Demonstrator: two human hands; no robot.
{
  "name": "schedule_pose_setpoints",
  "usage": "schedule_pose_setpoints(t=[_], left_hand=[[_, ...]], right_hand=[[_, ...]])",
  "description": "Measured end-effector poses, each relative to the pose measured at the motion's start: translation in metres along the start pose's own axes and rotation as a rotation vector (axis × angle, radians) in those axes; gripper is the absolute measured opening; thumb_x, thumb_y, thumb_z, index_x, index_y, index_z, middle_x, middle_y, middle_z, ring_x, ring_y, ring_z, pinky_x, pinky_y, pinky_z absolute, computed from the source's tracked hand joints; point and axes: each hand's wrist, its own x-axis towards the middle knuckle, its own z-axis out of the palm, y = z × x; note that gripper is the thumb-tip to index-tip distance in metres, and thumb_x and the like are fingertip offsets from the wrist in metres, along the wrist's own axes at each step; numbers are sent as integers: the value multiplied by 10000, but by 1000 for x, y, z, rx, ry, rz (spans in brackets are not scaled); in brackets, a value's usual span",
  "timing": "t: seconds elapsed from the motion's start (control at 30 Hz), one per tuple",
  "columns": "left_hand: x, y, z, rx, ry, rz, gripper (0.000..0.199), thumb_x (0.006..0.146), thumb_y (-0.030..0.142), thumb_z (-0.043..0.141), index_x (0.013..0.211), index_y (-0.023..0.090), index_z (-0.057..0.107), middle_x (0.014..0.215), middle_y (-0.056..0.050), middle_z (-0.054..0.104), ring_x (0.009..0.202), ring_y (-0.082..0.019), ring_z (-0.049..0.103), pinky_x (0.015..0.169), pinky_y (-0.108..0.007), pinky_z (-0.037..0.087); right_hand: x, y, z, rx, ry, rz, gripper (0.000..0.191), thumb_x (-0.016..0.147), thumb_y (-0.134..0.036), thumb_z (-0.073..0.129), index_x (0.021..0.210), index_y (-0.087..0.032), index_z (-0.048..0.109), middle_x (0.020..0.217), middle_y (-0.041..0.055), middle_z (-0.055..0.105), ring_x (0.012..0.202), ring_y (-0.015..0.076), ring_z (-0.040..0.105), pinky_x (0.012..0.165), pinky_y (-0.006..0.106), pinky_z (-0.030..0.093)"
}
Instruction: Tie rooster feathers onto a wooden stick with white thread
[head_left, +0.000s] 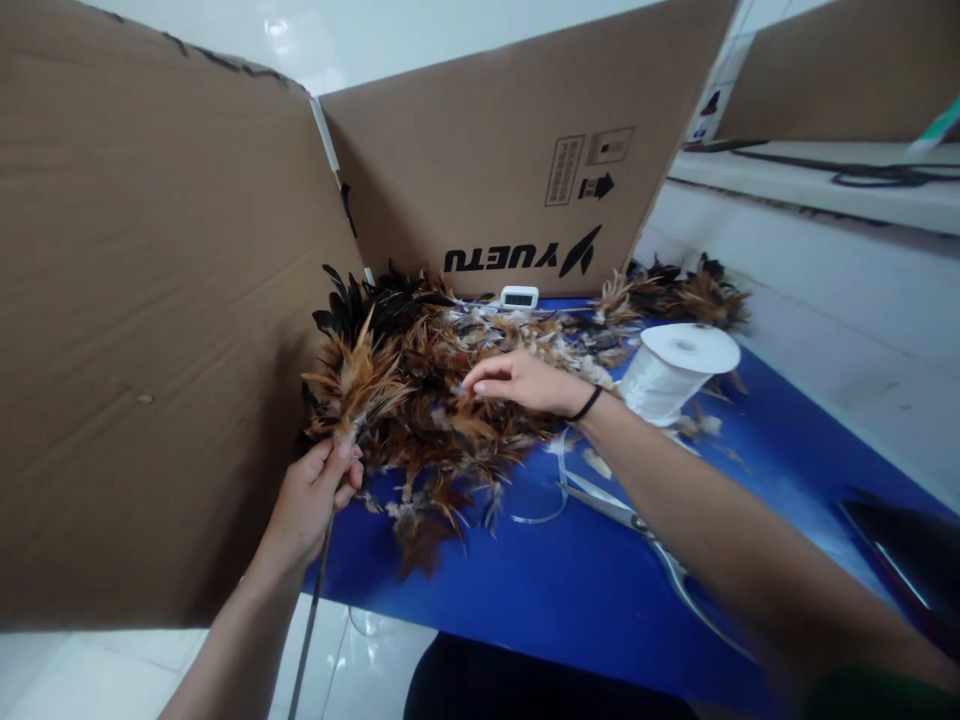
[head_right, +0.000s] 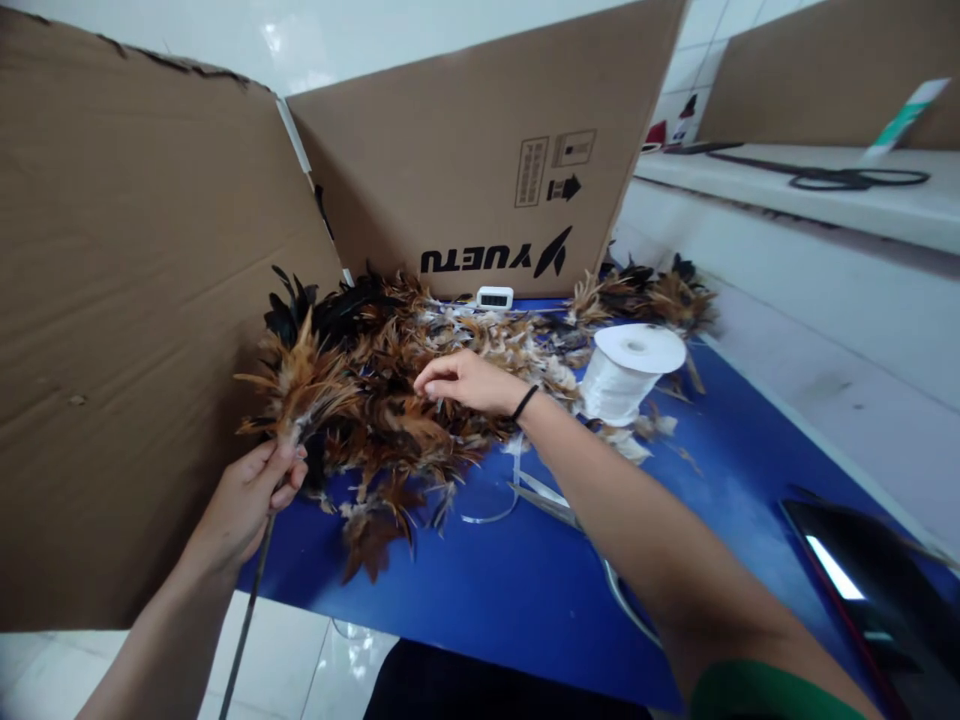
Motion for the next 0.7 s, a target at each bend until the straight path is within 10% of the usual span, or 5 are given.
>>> schedule_pose_setpoints(t=[0.2, 0.57, 0.7], left_hand=[[0, 3, 6, 13, -10, 12, 399, 757, 494, 636, 843, 108, 580, 563, 33, 519, 408, -8, 328, 405, -153, 201], [-5, 5, 0, 50, 3, 12, 394, 765, 493, 625, 848, 111, 576, 570, 29, 524, 409, -12, 335, 409, -154, 205], [-1, 3, 5, 38, -20, 17, 412, 761, 511, 616, 838, 109, 571, 556, 35, 512, 398, -13, 320, 401, -155, 185]], right_hand=[[12, 29, 6, -748, 68, -25, 363, 794, -23, 449, 1000, -172, 708, 1003, 118, 632, 987, 219, 547, 840, 315, 400], [19, 30, -6, -660, 159, -68, 194, 789, -214, 582, 943, -142, 674, 944, 81, 600, 841, 172, 544, 765, 281, 403], [2, 18, -17, -229, 254, 34, 250, 705, -380, 670, 768, -141, 628, 702, -4, 590, 633, 118, 527, 604, 237, 399]])
